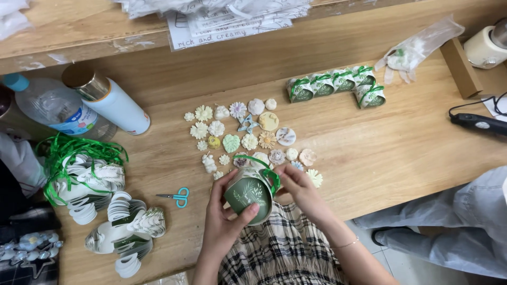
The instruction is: Packaging decorative candles by wrapping them in green paper and tying them with ribbons.
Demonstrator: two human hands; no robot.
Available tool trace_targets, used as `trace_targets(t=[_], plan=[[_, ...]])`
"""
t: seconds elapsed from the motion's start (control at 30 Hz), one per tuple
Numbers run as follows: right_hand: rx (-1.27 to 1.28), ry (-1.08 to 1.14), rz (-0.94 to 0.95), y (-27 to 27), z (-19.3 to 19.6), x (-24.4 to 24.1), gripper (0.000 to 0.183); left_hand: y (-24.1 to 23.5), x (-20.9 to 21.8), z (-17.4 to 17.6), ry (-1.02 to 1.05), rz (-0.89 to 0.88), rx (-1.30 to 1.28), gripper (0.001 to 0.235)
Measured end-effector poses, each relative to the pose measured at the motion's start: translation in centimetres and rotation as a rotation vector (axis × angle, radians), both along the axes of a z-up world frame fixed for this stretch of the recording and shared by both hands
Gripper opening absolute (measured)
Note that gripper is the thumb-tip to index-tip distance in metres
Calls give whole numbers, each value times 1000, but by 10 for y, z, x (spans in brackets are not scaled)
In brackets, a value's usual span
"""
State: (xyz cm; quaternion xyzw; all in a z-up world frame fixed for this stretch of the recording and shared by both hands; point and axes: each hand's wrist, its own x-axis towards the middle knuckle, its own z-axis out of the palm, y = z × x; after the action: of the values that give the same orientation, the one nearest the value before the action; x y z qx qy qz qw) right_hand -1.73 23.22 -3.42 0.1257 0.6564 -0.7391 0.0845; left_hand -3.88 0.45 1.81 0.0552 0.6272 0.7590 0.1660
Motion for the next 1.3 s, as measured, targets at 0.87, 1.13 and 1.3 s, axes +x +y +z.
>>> trace_targets(t=[0.87, 1.13, 1.3], plan=[[52, 162, 183, -40, 63, 26, 18, -59, 30, -24, -325, -134, -113, 68], [618, 368, 245, -79, 39, 22, 13, -83, 31, 10, -8, -136, -334, 77], [64, 119, -41, -93, -25, 12, 18, -92, 29, -10, 29, -89, -217, 78]])
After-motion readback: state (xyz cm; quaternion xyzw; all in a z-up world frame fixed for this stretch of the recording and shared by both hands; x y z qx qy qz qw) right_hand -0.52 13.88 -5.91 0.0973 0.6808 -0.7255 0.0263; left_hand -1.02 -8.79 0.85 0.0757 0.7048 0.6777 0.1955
